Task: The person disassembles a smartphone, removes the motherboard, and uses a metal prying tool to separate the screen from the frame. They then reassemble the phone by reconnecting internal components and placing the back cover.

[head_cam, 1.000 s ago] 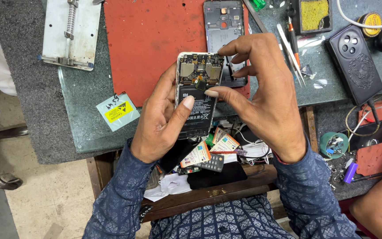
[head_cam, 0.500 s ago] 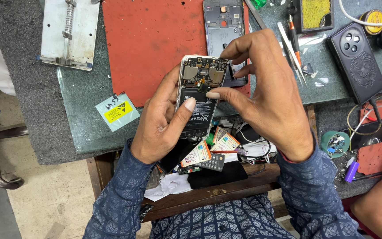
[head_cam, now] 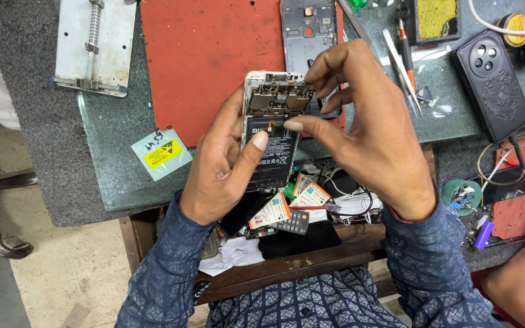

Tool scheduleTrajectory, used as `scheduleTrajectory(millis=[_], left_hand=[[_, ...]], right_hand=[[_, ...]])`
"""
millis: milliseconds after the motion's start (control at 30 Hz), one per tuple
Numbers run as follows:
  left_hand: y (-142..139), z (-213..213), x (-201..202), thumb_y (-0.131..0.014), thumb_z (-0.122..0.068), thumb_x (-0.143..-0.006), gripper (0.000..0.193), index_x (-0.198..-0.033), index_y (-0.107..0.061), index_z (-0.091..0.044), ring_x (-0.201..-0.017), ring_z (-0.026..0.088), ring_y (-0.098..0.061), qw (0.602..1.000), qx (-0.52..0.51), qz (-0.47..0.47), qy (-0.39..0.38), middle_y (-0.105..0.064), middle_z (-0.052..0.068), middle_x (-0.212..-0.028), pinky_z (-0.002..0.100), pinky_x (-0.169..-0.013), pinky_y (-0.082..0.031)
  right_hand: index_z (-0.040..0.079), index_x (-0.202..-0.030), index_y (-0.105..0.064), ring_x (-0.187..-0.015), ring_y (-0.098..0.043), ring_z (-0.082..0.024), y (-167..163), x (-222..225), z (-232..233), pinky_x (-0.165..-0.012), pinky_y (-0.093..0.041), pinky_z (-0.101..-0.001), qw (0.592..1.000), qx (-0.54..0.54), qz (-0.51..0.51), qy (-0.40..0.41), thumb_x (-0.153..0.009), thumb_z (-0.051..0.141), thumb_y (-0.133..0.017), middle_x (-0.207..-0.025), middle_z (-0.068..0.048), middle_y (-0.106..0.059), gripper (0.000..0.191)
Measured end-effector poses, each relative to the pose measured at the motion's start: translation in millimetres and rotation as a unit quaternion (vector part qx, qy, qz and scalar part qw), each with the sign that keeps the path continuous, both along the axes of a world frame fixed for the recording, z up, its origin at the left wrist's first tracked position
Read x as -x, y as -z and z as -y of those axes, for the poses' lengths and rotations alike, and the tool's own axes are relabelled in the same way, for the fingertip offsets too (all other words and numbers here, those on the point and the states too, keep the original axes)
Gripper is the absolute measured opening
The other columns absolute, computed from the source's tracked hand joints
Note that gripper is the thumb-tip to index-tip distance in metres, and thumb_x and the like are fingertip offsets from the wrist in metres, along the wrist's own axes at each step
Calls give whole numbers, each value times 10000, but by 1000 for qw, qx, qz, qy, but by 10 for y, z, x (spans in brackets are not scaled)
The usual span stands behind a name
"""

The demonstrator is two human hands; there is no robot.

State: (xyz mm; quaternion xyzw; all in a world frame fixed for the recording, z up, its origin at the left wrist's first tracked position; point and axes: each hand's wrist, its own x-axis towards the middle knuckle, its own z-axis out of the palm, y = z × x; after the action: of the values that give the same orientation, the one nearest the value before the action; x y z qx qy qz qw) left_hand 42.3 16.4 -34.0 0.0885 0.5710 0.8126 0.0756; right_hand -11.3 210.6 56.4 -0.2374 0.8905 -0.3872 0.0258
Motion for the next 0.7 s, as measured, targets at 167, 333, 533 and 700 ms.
scheduleTrajectory(millis=[167,333,533,700], left_hand=[[-8,9,23,-506,-84,-1093,641,-1638,-193,44,-1374,219,-570,999,-32,23,7,-557,215,-1490,351,-1151,-503],[-23,32,63,-504,-96,-1093,670,-1647,-155,42,-1362,226,-590,998,-55,32,12,-573,220,-1477,355,-1155,-506],[38,59,80,-506,-97,-1136,635,-1666,-190,54,-1401,212,-567,1000,-30,-2,-1,-549,214,-1509,360,-1233,-491],[88,33,54,-516,-86,-1142,647,-1674,-174,48,-1333,196,-597,999,-50,2,-2,-564,206,-1477,334,-1175,-512]], right_hand=[[-11,-1278,-600,-1054,-614,-114,37,8,-16,-917,-552,-252,995,81,61,19,-991,-41,-749,-1152,-50,-602,324],[-29,-1180,-625,-1006,-613,-74,154,42,-14,-959,-561,-239,980,155,114,40,-1042,-47,-701,-1094,-27,-631,158],[-29,-1206,-575,-963,-621,-42,321,37,-1,-860,-569,-185,966,213,138,49,-1123,-16,-672,-1097,-26,-632,128],[-18,-1217,-591,-923,-622,-34,352,64,39,-797,-552,-177,965,212,144,61,-1107,-7,-667,-1070,-17,-652,134]])
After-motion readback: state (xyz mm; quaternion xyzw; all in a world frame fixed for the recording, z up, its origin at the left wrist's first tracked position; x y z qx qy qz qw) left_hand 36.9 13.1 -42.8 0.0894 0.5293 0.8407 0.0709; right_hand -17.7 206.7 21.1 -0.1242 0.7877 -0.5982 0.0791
